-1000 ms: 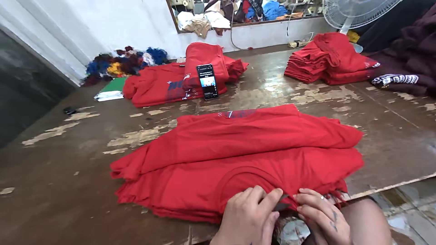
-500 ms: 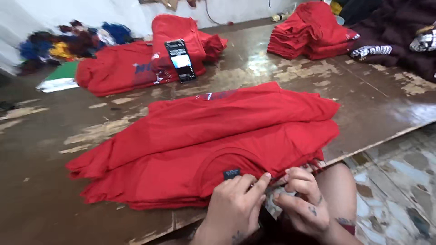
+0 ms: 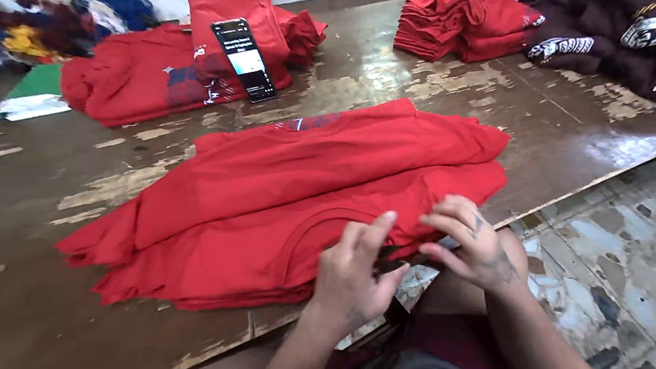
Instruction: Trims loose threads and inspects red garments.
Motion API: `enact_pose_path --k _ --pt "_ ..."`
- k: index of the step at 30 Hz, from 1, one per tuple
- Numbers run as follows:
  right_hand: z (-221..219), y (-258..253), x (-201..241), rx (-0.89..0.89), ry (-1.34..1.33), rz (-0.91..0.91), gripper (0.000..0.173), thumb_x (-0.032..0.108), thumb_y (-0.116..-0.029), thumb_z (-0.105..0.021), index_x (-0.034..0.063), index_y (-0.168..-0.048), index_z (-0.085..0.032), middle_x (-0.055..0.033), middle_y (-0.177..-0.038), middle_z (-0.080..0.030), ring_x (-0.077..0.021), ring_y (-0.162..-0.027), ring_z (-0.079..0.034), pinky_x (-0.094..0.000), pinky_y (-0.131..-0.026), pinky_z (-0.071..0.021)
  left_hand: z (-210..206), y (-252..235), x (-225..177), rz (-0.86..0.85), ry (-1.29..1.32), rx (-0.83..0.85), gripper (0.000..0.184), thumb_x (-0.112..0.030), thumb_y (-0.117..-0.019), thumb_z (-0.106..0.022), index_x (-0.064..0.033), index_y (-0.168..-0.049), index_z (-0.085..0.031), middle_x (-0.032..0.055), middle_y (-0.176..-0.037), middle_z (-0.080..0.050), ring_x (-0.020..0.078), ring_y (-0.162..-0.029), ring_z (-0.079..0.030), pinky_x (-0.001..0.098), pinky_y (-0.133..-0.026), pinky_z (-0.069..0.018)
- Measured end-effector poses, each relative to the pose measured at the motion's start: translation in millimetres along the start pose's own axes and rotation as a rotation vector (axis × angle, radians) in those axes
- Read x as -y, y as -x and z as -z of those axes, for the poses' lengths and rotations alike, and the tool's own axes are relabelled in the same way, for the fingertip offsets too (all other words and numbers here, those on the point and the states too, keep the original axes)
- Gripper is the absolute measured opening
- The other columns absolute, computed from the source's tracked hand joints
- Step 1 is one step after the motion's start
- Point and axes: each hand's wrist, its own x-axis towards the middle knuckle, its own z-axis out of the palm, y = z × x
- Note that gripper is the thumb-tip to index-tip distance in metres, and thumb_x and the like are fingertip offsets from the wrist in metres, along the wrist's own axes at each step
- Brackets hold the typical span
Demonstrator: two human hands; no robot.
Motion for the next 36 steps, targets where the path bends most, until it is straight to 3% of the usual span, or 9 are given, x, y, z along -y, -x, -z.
enact_pose_path --k 6,12,17,21,23,25,29,34,36 --pt "-8.2 -0.7 -32.5 -0.068 -0.092 -0.039 0.027 0.025 -0.1045 -0.057 0.0039 -0.097 -0.072 -0.0105 -0.100 -0.076 -0.0218 -0.105 -0.072 -0.0430 -0.106 -0.0480 -3.1 -4.7 16.3 0.296 0.379 0.054 0.045 -0.007 -0.0967 -0.056 0.0109 -0.137 -0.051 -0.0052 -0.078 -0.067 0.0004 -0.058 -0.057 0.0190 -0.050 -0.0481" --pt "-15.0 2.1 -33.1 -0.156 -0.092 -0.024 0.027 0.026 -0.1034 -0.059 0.0041 -0.096 -0.073 -0.0108 -0.098 -0.076 -0.0203 -0.103 -0.071 -0.0414 -0.106 -0.0472 -4.6 -1.0 18.3 0.290 0.449 0.029 0.044 -0.003 -0.0965 -0.053 0.0142 -0.136 -0.049 -0.0043 -0.081 -0.067 -0.0005 -0.060 -0.057 0.0180 -0.051 -0.0483" --pt "9.1 5.8 -15.6 -0.062 -0.270 0.037 0.033 0.037 -0.1080 -0.050 0.0122 -0.099 -0.069 -0.0008 -0.095 -0.073 -0.0105 -0.099 -0.069 -0.0321 -0.097 -0.0539 33.8 16.6 6.1 0.245 0.792 0.045 0.033 -0.028 -0.1093 -0.047 -0.0099 -0.132 -0.062 -0.0076 -0.078 -0.066 -0.0023 -0.060 -0.060 0.0153 -0.052 -0.0519" --pt "31.3 5.8 2.4 0.000 -0.209 0.117 0.034 0.048 -0.1033 -0.056 0.0163 -0.107 -0.068 0.0028 -0.089 -0.067 -0.0052 -0.088 -0.065 -0.0233 -0.078 -0.0543 118.6 59.2 38.8 0.240 0.392 -0.359 0.037 -0.047 -0.1060 -0.049 -0.0243 -0.130 -0.065 -0.0070 -0.097 -0.074 0.0038 -0.077 -0.069 0.0188 -0.067 -0.0580" --pt "26.1 -9.0 9.5 0.045 -0.121 0.141 0.044 0.054 -0.1018 -0.055 0.0168 -0.123 -0.064 -0.0025 -0.111 -0.065 -0.0125 -0.110 -0.063 -0.0298 -0.094 -0.0529 155.2 83.9 81.1 0.378 -0.095 -0.447 0.046 -0.044 -0.1088 -0.042 -0.0126 -0.137 -0.059 0.0015 -0.117 -0.069 0.0097 -0.102 -0.067 0.0278 -0.087 -0.0559" --pt "9.1 -22.1 17.1 0.128 -0.069 0.159 0.058 0.063 -0.1015 -0.046 0.0181 -0.137 -0.058 -0.0097 -0.131 -0.062 -0.0222 -0.128 -0.058 -0.0405 -0.107 -0.0481 172.0 102.0 120.6 0.582 -0.368 -0.353 0.050 -0.033 -0.1073 -0.038 0.0001 -0.141 -0.056 0.0236 -0.142 -0.055 0.0348 -0.134 -0.052 0.0544 -0.110 -0.0405" --pt "-41.5 -21.7 4.8 0.210 0.059 0.212 0.071 0.070 -0.0990 -0.039 0.0178 -0.143 -0.057 -0.0176 -0.140 -0.061 -0.0324 -0.132 -0.058 -0.0543 -0.112 -0.0418 150.2 104.2 145.7 0.704 -0.391 -0.234 0.049 -0.029 -0.1066 -0.036 -0.0061 -0.146 -0.054 0.0246 -0.162 -0.032 0.0432 -0.152 -0.026 0.0633 -0.121 -0.0221" --pt "-37.9 -35.2 -8.6 0.237 0.047 0.121 0.083 0.075 -0.0977 -0.032 0.0087 -0.132 -0.067 -0.0209 -0.132 -0.068 -0.0374 -0.127 -0.063 -0.0564 -0.110 -0.0450 143.2 86.2 143.3 0.742 -0.358 -0.141 0.050 -0.030 -0.1069 -0.036 -0.0131 -0.151 -0.051 0.0237 -0.165 -0.027 0.0453 -0.154 -0.019 0.0679 -0.119 -0.0177" --pt "-31.9 -40.7 -14.7 0.240 0.002 0.071 0.090 0.075 -0.0987 -0.023 0.0042 -0.131 -0.068 -0.0227 -0.131 -0.068 -0.0384 -0.126 -0.063 -0.0566 -0.111 -0.0437 146.2 81.2 139.0 0.748 -0.190 -0.186 0.051 -0.036 -0.1075 -0.035 -0.0143 -0.152 -0.050 0.0131 -0.165 -0.034 0.0333 -0.155 -0.023 0.0589 -0.123 -0.0207"
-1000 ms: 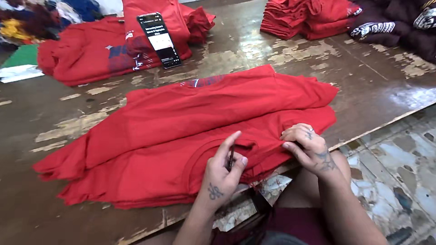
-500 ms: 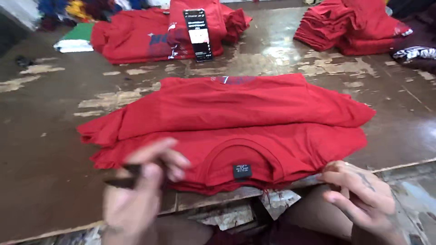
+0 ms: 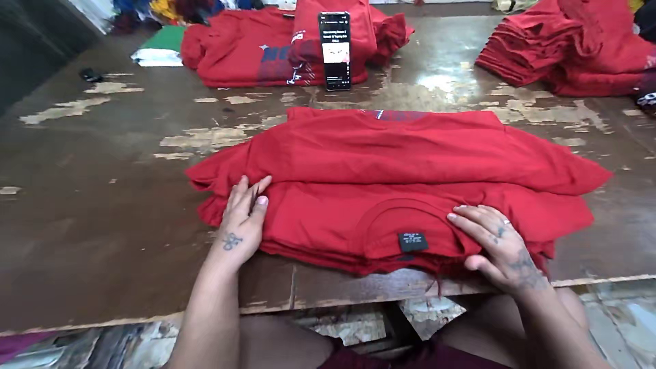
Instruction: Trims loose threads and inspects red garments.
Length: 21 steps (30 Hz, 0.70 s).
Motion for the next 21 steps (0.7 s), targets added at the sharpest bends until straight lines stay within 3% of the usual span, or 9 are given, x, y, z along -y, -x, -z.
enact_pose_path --k 2,4,7,9,12,14,17,19,21 --pt "4.2 8.7 -11.7 -0.058 -0.014 0.016 0.081 0.069 -0.1035 -0.022 0.0070 -0.133 -0.067 -0.0178 -0.131 -0.068 -0.0310 -0.126 -0.063 -0.0502 -0.111 -0.0445 6.7 5.6 -4.2 -0.033 0.334 -0.103 0.052 -0.040 -0.1078 -0.036 -0.0103 -0.148 -0.049 0.0021 -0.151 -0.054 0.0150 -0.141 -0.048 0.0407 -0.117 -0.0396" --pt "14.0 4.4 2.0 -0.091 -0.014 -0.014 0.063 0.057 -0.1055 -0.040 0.0072 -0.127 -0.071 -0.0163 -0.121 -0.072 -0.0284 -0.116 -0.068 -0.0470 -0.103 -0.0509 12.9 15.5 -16.7 -0.159 0.603 -0.210 0.052 -0.045 -0.1082 -0.038 -0.0139 -0.149 -0.044 -0.0031 -0.131 -0.067 0.0104 -0.114 -0.067 0.0308 -0.098 -0.0543" --pt "11.6 -8.1 39.4 -0.143 -0.113 0.056 0.042 0.043 -0.1050 -0.053 0.0087 -0.117 -0.073 -0.0124 -0.102 -0.074 -0.0231 -0.097 -0.070 -0.0400 -0.089 -0.0555 2.0 37.2 -68.3 -0.272 0.740 -0.194 0.040 -0.049 -0.1051 -0.050 -0.0211 -0.132 -0.059 -0.0144 -0.084 -0.069 -0.0001 -0.066 -0.064 0.0176 -0.060 -0.0554" --pt "-2.6 -16.1 60.6 -0.197 -0.223 0.189 0.035 0.038 -0.1054 -0.055 0.0080 -0.108 -0.073 -0.0096 -0.091 -0.072 -0.0195 -0.089 -0.069 -0.0366 -0.088 -0.0548 -11.1 45.0 -101.9 -0.286 0.461 -0.007 0.036 -0.036 -0.1083 -0.048 -0.0071 -0.119 -0.066 -0.0100 -0.072 -0.060 -0.0012 -0.061 -0.056 0.0186 -0.056 -0.0494" --pt "-23.9 -31.9 83.3 -0.257 -0.350 0.271 0.033 0.032 -0.1052 -0.056 0.0061 -0.094 -0.072 -0.0070 -0.077 -0.069 -0.0177 -0.079 -0.069 -0.0400 -0.096 -0.0533 -37.2 36.9 -127.8 -0.206 -0.139 0.267 0.042 -0.043 -0.1025 -0.054 -0.0043 -0.100 -0.070 0.0111 -0.070 -0.066 0.0290 -0.064 -0.067 0.0505 -0.058 -0.0529" --pt "-40.7 -45.5 92.3 -0.265 -0.406 0.229 0.035 0.031 -0.1029 -0.058 0.0040 -0.088 -0.075 -0.0103 -0.078 -0.074 -0.0219 -0.080 -0.073 -0.0429 -0.096 -0.0539 -44.6 32.0 -133.3 -0.088 -0.283 0.390 0.042 -0.043 -0.0999 -0.056 -0.0029 -0.093 -0.068 0.0158 -0.074 -0.066 0.0369 -0.073 -0.068 0.0581 -0.064 -0.0504" --pt "-72.7 -46.2 87.2 -0.218 -0.358 0.159 0.045 0.047 -0.1032 -0.053 0.0062 -0.107 -0.071 -0.0095 -0.104 -0.076 -0.0236 -0.104 -0.071 -0.0424 -0.100 -0.0525 -47.3 36.7 -115.5 -0.171 -0.029 0.193 0.027 -0.025 -0.0962 -0.056 -0.0062 -0.079 -0.064 0.0018 -0.061 -0.056 0.0148 -0.056 -0.058 0.0355 -0.053 -0.0472" --pt "-77.8 -50.8 87.9 -0.189 -0.342 0.068 0.067 0.063 -0.1012 -0.045 0.0027 -0.121 -0.068 -0.0067 -0.096 -0.076 -0.0198 -0.090 -0.071 -0.0396 -0.086 -0.0548 -53.2 43.7 -105.0 -0.196 0.366 0.040 0.018 -0.014 -0.0951 -0.059 -0.0076 -0.079 -0.060 -0.0067 -0.061 -0.053 0.0009 -0.051 -0.052 0.0192 -0.046 -0.0447" --pt "-79.4 -60.4 90.1 -0.157 -0.318 0.060 0.061 0.056 -0.1032 -0.047 0.0025 -0.119 -0.071 -0.0062 -0.087 -0.075 -0.0193 -0.078 -0.070 -0.0387 -0.073 -0.0554 -61.6 50.5 -95.9 -0.213 0.706 0.027 0.014 -0.008 -0.0943 -0.061 -0.0118 -0.081 -0.058 -0.0106 -0.065 -0.057 -0.0009 -0.051 -0.056 0.0171 -0.047 -0.0503"
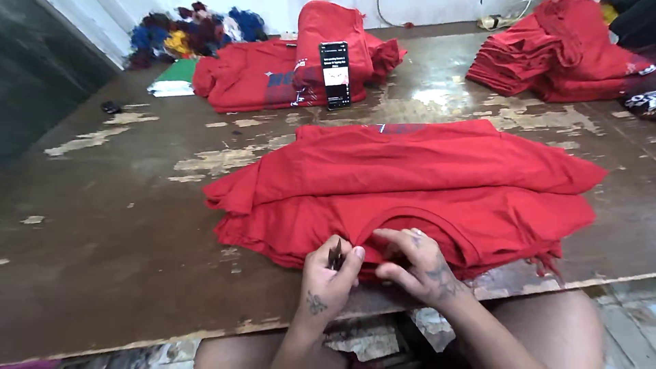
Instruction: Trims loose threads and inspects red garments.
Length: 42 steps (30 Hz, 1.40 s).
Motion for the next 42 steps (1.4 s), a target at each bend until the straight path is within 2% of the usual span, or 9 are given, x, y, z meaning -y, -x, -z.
enact_pose_path --k 2,5,10,18,21,25,32,38,42 --pt "-2.8 -4.8 -0.9 0.021 -0.001 0.051 0.030 0.029 -0.1024 -0.057 0.0046 -0.101 -0.074 -0.0084 -0.082 -0.073 -0.0214 -0.075 -0.071 -0.0374 -0.068 -0.0561 0.4 5.1 12.7 -0.019 0.154 0.014 0.014 -0.009 -0.0930 -0.064 -0.0153 -0.081 -0.060 -0.0108 -0.067 -0.062 0.0008 -0.053 -0.060 0.0188 -0.048 -0.0544" --pt "4.7 -0.9 -6.7 0.042 -0.082 0.080 0.023 0.014 -0.1039 -0.052 0.0031 -0.095 -0.070 -0.0100 -0.083 -0.072 -0.0194 -0.077 -0.071 -0.0323 -0.071 -0.0573 4.2 4.0 18.8 -0.018 0.224 0.047 0.013 -0.013 -0.0930 -0.067 -0.0167 -0.081 -0.063 -0.0098 -0.068 -0.064 0.0023 -0.053 -0.063 0.0197 -0.049 -0.0566" --pt "3.7 -8.2 2.5 0.143 -0.032 -0.017 0.039 0.039 -0.1032 -0.056 0.0021 -0.107 -0.068 -0.0065 -0.078 -0.069 -0.0182 -0.068 -0.067 -0.0364 -0.063 -0.0554 9.2 2.2 19.0 0.024 0.246 0.116 0.013 -0.017 -0.0950 -0.067 -0.0164 -0.083 -0.063 -0.0093 -0.067 -0.065 0.0024 -0.054 -0.064 0.0199 -0.050 -0.0571" --pt "0.6 2.0 -7.8 0.035 -0.057 0.049 0.035 0.024 -0.1088 -0.046 0.0010 -0.090 -0.065 -0.0093 -0.070 -0.066 -0.0182 -0.063 -0.066 -0.0324 -0.059 -0.0537 11.1 1.8 20.4 0.075 0.119 0.159 0.014 -0.012 -0.0968 -0.062 -0.0141 -0.083 -0.060 -0.0115 -0.069 -0.063 0.0003 -0.057 -0.063 0.0189 -0.052 -0.0567" --pt "0.4 10.7 -3.0 0.054 -0.094 0.012 0.028 0.021 -0.1061 -0.051 0.0024 -0.093 -0.068 -0.0107 -0.080 -0.072 -0.0213 -0.073 -0.068 -0.0351 -0.069 -0.0517 22.5 -1.8 14.7 -0.022 -0.392 0.266 0.023 -0.025 -0.1000 -0.059 -0.0030 -0.094 -0.065 -0.0027 -0.070 -0.060 0.0022 -0.059 -0.055 0.0195 -0.054 -0.0457" --pt "2.8 25.3 0.4 0.017 -0.260 -0.004 0.021 0.018 -0.1014 -0.059 0.0022 -0.093 -0.069 -0.0111 -0.085 -0.073 -0.0202 -0.085 -0.067 -0.0346 -0.089 -0.0476 31.4 -2.4 -13.6 -0.209 -0.882 0.369 0.047 -0.037 -0.0979 -0.053 -0.0039 -0.129 -0.064 0.0100 -0.093 -0.070 0.0236 -0.072 -0.067 0.0417 -0.055 -0.0521" --pt "0.2 21.5 3.9 -0.062 -0.363 -0.020 0.020 0.018 -0.0969 -0.064 0.0016 -0.086 -0.068 -0.0103 -0.078 -0.069 -0.0159 -0.078 -0.063 -0.0321 -0.089 -0.0439 30.7 -5.8 -44.7 -0.514 -1.086 0.506 0.034 -0.015 -0.0976 -0.049 -0.0176 -0.120 -0.074 0.0098 -0.091 -0.072 0.0296 -0.074 -0.070 0.0431 -0.057 -0.0528" --pt "9.3 22.9 4.6 -0.055 -0.351 0.084 0.044 0.039 -0.1032 -0.058 0.0043 -0.077 -0.068 -0.0108 -0.070 -0.066 -0.0199 -0.072 -0.065 -0.0399 -0.097 -0.0470 40.6 -9.1 -26.7 -0.329 -0.910 0.392 0.035 -0.025 -0.1004 -0.050 -0.0129 -0.127 -0.069 0.0091 -0.095 -0.070 0.0245 -0.074 -0.069 0.0428 -0.057 -0.0541" --pt "16.0 1.8 6.3 0.046 0.032 0.014 0.043 0.040 -0.1004 -0.060 0.0035 -0.122 -0.068 -0.0109 -0.097 -0.073 -0.0274 -0.091 -0.070 -0.0420 -0.083 -0.0570 53.3 -13.8 -2.4 -0.172 -0.872 0.233 0.030 -0.019 -0.0956 -0.058 -0.0066 -0.119 -0.073 0.0103 -0.096 -0.076 0.0273 -0.077 -0.073 0.0503 -0.064 -0.0574"
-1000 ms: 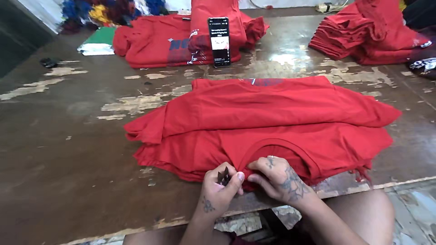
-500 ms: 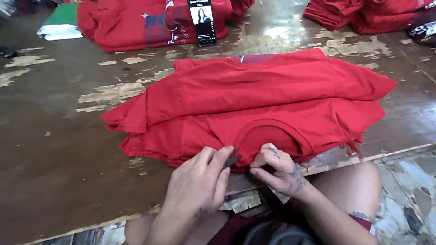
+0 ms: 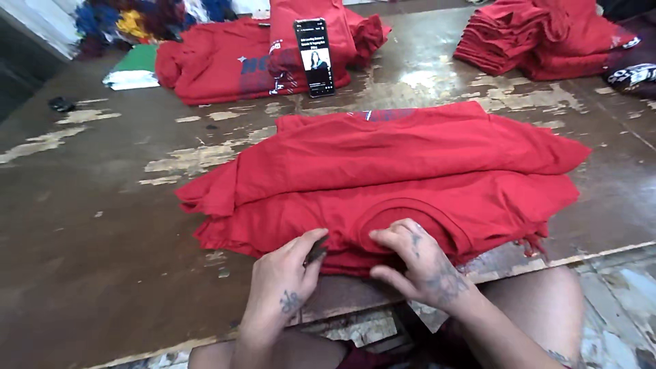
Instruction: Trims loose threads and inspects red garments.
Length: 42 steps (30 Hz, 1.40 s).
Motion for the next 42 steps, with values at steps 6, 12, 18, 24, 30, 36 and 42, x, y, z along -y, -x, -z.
enact_pose_path --k 6,12,18,24,30,36,42 --pt "3.3 -18.3 -24.8 0.089 -0.190 -0.029 0.037 0.010 -0.1019 -0.051 0.0025 -0.135 -0.066 -0.0111 -0.086 -0.075 -0.0184 -0.071 -0.069 -0.0352 -0.074 -0.0582 -14.1 0.7 16.3 0.076 0.161 -0.114 0.032 -0.026 -0.1049 -0.050 -0.0046 -0.098 -0.072 0.0048 -0.079 -0.070 0.0114 -0.070 -0.066 0.0319 -0.063 -0.0530" --pt "-0.2 -19.6 -17.5 0.142 -0.029 0.068 0.030 0.021 -0.1047 -0.052 0.0177 -0.122 -0.076 -0.0092 -0.078 -0.071 -0.0255 -0.070 -0.068 -0.0421 -0.068 -0.0551 -13.0 -1.7 18.0 0.122 0.161 -0.099 0.034 -0.031 -0.1038 -0.051 -0.0079 -0.093 -0.072 0.0003 -0.071 -0.066 0.0099 -0.064 -0.062 0.0327 -0.057 -0.0499" --pt "-24.4 -21.2 -9.9 0.020 0.121 0.176 0.021 0.023 -0.0985 -0.060 0.0138 -0.100 -0.078 -0.0053 -0.065 -0.064 -0.0237 -0.061 -0.064 -0.0397 -0.058 -0.0515 -13.8 0.8 18.9 0.105 0.154 -0.089 0.032 -0.032 -0.1026 -0.053 -0.0095 -0.092 -0.073 -0.0009 -0.072 -0.066 0.0090 -0.064 -0.062 0.0321 -0.057 -0.0499" --pt "14.9 45.1 7.6 -0.142 -0.090 0.194 0.019 0.029 -0.1061 -0.055 0.0158 -0.098 -0.066 -0.0010 -0.073 -0.056 -0.0114 -0.069 -0.056 -0.0254 -0.070 -0.0495 -10.3 3.9 21.4 0.060 0.358 -0.117 0.027 -0.024 -0.1023 -0.056 -0.0055 -0.095 -0.073 -0.0025 -0.077 -0.068 -0.0028 -0.069 -0.061 0.0160 -0.064 -0.0503" --pt "125.3 61.3 -32.9 0.083 0.282 -0.248 0.048 0.049 -0.0985 -0.061 0.0045 -0.114 -0.073 -0.0204 -0.126 -0.068 -0.0389 -0.125 -0.061 -0.0590 -0.109 -0.0429 -5.5 13.5 21.0 -0.085 0.324 -0.172 0.024 -0.020 -0.1010 -0.060 -0.0023 -0.101 -0.076 0.0066 -0.092 -0.076 0.0033 -0.085 -0.070 0.0184 -0.081 -0.0562" --pt "175.3 48.0 -62.9 0.058 0.520 -0.142 0.029 0.018 -0.1015 -0.051 0.0010 -0.106 -0.074 -0.0164 -0.104 -0.075 -0.0314 -0.101 -0.072 -0.0486 -0.094 -0.0561 24.4 -25.1 -13.3 -0.039 0.215 -0.316 0.029 -0.019 -0.1062 -0.051 0.0018 -0.104 -0.070 0.0063 -0.079 -0.068 0.0061 -0.063 -0.063 0.0225 -0.059 -0.0547" --pt "171.1 -81.0 -160.5 0.145 0.729 -0.265 0.022 0.006 -0.0972 -0.057 -0.0005 -0.112 -0.071 -0.0315 -0.114 -0.067 -0.0553 -0.114 -0.060 -0.0726 -0.091 -0.0453 4.5 -152.2 39.8 0.016 -0.229 0.007 0.035 -0.019 -0.1068 -0.047 -0.0118 -0.138 -0.062 0.0176 -0.129 -0.068 0.0425 -0.119 -0.064 0.0698 -0.097 -0.0443"
